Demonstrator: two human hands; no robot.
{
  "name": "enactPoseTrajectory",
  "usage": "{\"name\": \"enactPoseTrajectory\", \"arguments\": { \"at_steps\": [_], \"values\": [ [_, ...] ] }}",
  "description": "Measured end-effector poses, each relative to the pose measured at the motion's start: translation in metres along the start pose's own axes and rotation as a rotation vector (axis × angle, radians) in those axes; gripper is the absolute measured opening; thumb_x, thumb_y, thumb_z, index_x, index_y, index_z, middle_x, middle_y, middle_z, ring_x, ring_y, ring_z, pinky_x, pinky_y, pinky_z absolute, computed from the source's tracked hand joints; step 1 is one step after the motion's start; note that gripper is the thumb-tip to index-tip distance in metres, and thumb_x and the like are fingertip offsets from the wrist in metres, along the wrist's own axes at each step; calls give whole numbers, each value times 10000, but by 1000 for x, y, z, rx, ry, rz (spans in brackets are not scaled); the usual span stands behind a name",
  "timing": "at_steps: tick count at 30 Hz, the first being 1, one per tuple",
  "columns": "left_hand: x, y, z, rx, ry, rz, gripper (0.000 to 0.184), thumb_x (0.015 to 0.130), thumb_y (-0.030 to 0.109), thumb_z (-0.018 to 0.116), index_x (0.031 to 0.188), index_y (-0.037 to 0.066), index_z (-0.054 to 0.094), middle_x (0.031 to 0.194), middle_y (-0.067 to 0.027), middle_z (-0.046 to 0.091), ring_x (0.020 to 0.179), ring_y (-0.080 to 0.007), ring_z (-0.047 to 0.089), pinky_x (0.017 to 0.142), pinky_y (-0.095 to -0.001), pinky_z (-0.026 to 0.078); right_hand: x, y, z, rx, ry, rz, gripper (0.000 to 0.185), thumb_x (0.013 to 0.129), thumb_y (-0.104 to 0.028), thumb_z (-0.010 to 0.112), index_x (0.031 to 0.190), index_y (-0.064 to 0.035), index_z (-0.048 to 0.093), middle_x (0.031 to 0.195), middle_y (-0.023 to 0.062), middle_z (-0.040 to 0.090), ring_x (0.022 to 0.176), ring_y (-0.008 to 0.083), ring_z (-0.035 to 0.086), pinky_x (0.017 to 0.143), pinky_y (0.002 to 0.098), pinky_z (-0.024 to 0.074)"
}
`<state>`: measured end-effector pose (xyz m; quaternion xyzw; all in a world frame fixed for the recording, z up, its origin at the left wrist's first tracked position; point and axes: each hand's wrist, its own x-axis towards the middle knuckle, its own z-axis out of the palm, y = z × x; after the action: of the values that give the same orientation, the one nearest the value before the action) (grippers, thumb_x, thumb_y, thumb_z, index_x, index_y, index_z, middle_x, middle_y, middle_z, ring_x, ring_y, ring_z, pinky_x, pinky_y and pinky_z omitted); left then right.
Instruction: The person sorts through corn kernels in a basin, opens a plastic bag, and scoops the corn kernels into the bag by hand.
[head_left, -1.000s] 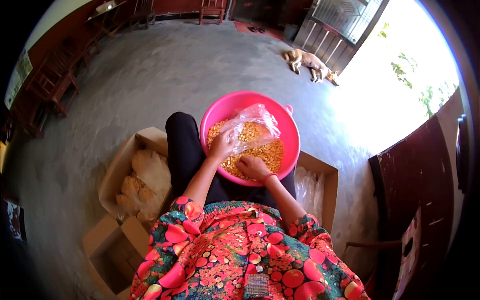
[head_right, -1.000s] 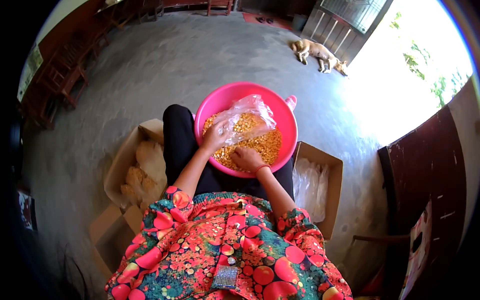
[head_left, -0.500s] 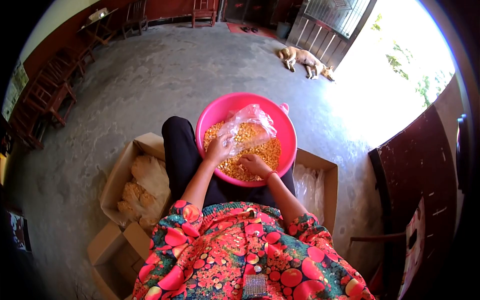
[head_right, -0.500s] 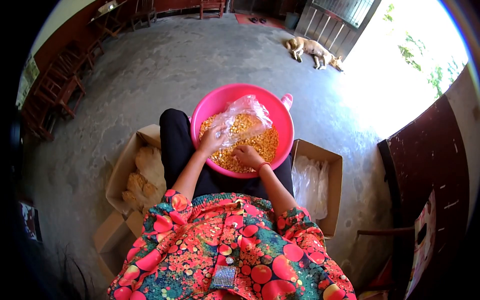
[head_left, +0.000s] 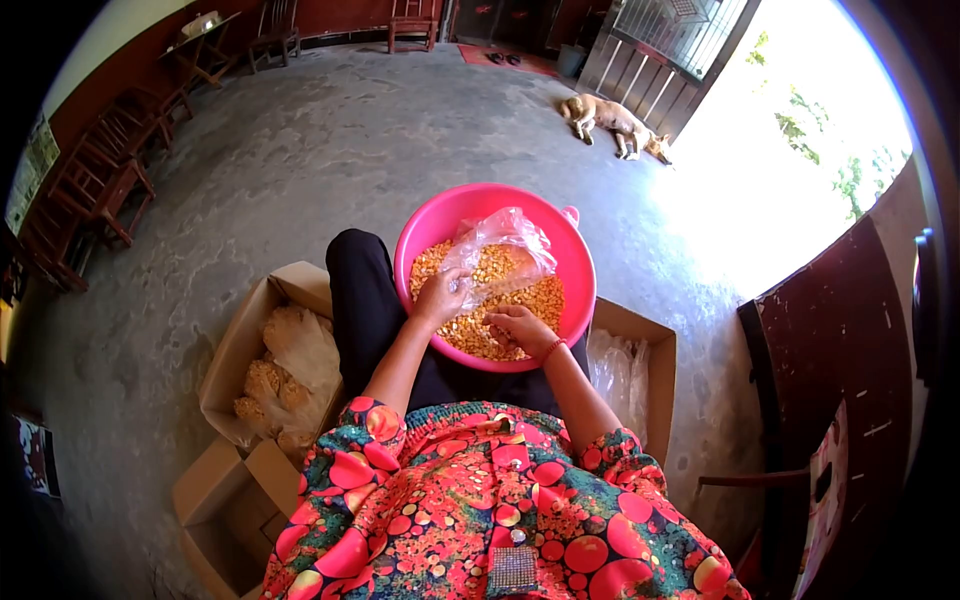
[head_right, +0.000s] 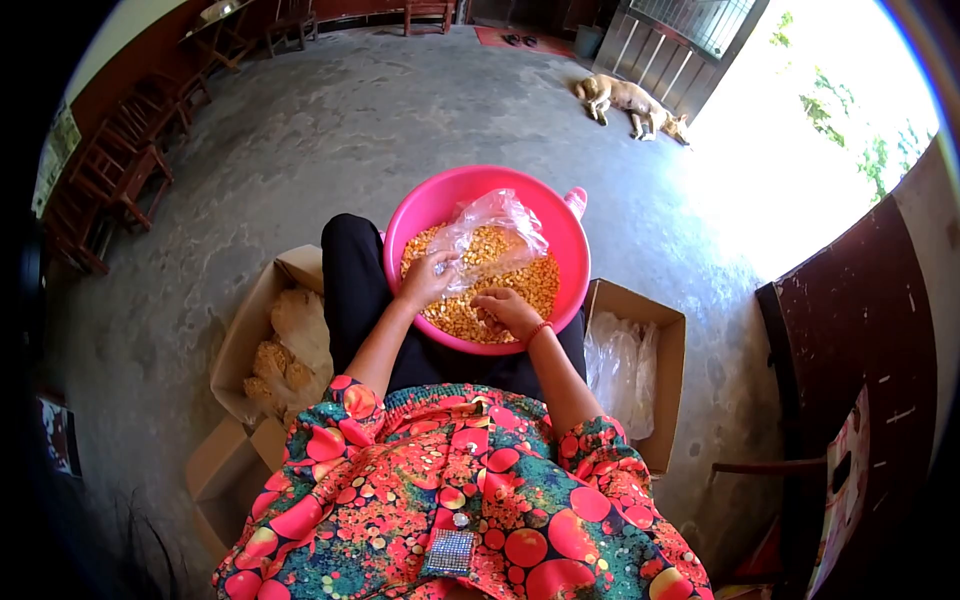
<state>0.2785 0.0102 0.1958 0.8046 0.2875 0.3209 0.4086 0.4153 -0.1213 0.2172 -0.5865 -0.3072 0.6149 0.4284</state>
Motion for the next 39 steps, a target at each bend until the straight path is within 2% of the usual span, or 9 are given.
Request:
{"name": "enactPoseTrajectory", "arguments": {
  "at_steps": [15, 24, 27, 29, 31, 33, 34, 36, 39],
  "values": [
    [0, 2, -1, -18, -18, -27, 249, 725, 91, 554, 961, 17, 582, 914, -137, 605, 851, -217, 588, 749, -297, 446, 2, 2, 1, -126, -94, 36, 164, 833, -188, 472, 861, -51, 558, 609, -23, 476, 406, 47, 381, 349, 186, 277],
    [-1, 4, -2, -31, -22, -19, 239, 724, 85, 558, 951, 18, 585, 917, -138, 602, 862, -230, 581, 761, -304, 440, -1, 3, 2, 80, -102, 91, 224, 816, -201, 513, 939, -18, 552, 776, 35, 544, 737, 133, 548, 618, 272, 503],
    [0, 2, 0, -33, -12, -16, 234, 723, 90, 563, 944, 20, 589, 912, -141, 603, 856, -232, 583, 756, -308, 442, 8, 8, -9, 207, -55, -52, 221, 800, -189, 542, 928, -10, 563, 818, 68, 569, 768, 173, 558, 657, 291, 493],
    [1, 1, 0, -28, -5, -12, 232, 722, 92, 565, 941, 21, 591, 907, -142, 604, 850, -232, 585, 751, -309, 444, 19, -1, -19, -1046, 162, -851, 244, 770, -176, 582, 926, 11, 564, 881, 119, 576, 821, 238, 562, 729, 318, 470],
    [1, 2, 0, -45, -19, -36, 232, 725, 102, 564, 940, 20, 593, 890, -142, 607, 826, -231, 592, 736, -311, 450, 16, -25, -12, -873, 348, -762, 289, 741, -201, 616, 948, -8, 557, 925, 160, 567, 872, 294, 545, 785, 362, 430],
    [0, 3, -1, -19, -7, -25, 235, 725, 109, 564, 941, 20, 593, 884, -143, 608, 818, -232, 595, 730, -311, 453, 36, -36, -27, -1082, 492, -1122, 250, 765, -186, 585, 930, -2, 557, 906, 134, 570, 847, 228, 550, 729, 308, 444],
    [0, 4, -1, 6, 8, -10, 238, 726, 116, 564, 942, 20, 594, 878, -144, 609, 810, -233, 597, 724, -311, 455, 31, -42, -21, -1081, 494, -1118, 250, 765, -186, 585, 930, -2, 557, 906, 134, 570, 847, 228, 550, 729, 308, 444],
    [-1, 2, 1, 3, 1, -18, 239, 726, 122, 565, 940, 21, 595, 881, -148, 608, 812, -235, 596, 723, -311, 455, 17, -61, -2, 37, 484, -422, 230, 776, -171, 547, 921, 7, 555, 836, 77, 574, 781, 172, 554, 670, 260, 446],
    [1, 2, -1, -9, -11, -32, 240, 724, 126, 567, 938, 22, 596, 888, -154, 605, 821, -241, 595, 726, -313, 455, 26, -30, -26, -177, 440, -329, 200, 773, -178, 525, 890, -25, 580, 749, 26, 568, 707, 143, 557, 634, 243, 444]
  ]
}}
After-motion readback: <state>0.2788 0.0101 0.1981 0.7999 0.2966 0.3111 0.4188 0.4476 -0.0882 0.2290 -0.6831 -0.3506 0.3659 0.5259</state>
